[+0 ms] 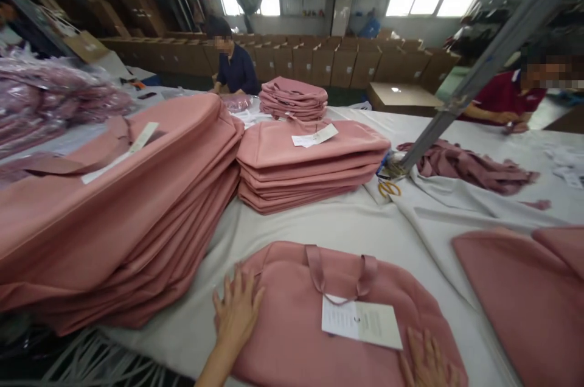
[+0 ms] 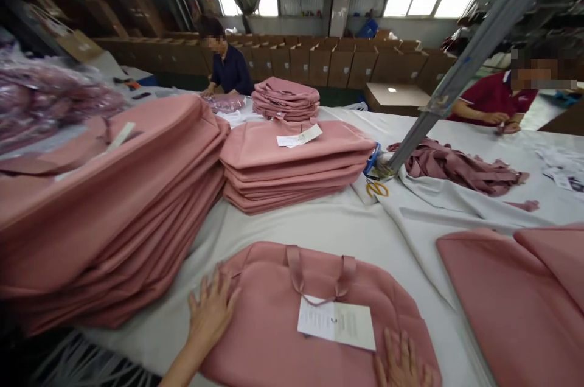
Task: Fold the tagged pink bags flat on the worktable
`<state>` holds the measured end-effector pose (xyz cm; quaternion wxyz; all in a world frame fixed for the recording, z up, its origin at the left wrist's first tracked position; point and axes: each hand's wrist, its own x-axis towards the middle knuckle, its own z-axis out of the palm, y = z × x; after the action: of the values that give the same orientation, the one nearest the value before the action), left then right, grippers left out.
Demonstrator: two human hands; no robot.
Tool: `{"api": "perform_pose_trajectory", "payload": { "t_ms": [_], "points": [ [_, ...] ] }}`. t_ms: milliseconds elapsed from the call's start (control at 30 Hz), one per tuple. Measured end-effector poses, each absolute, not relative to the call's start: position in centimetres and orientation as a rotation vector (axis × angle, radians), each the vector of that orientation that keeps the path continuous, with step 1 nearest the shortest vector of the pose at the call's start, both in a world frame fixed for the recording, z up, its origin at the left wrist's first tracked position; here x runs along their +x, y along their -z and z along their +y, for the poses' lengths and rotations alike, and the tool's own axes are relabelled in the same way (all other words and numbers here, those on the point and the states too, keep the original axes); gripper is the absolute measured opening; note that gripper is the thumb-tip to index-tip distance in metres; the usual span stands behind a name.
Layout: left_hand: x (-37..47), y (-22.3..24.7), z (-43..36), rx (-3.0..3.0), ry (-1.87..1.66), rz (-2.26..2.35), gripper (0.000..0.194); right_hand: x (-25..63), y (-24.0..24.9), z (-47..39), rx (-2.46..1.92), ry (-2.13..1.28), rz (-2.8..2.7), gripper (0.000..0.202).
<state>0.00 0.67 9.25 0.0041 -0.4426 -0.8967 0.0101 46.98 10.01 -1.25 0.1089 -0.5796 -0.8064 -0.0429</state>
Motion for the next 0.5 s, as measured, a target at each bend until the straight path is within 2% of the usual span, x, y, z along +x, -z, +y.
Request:
{"api": "perform_pose_trajectory", "payload": {
  "t_ms": [67,167,500],
  "points": [
    [0.8,-7.3,-0.3,-1.354,-0.198,-2.862,0.053,47.0,1.2,10.1,-1.658,0.169,-2.404,0.067],
    [0.8,-5.4,-1.9,-1.324,-0.252,-2.836,0.052,46.8,0.8,10.3,-1.661,0.162,-2.431,0.065],
    [1.8,-4.0,-2.3,-1.300,-0.013,-2.722,0.050,45.7,-1.6,10.1,-1.778,0.105,-2.497,0.066]
  ]
}}
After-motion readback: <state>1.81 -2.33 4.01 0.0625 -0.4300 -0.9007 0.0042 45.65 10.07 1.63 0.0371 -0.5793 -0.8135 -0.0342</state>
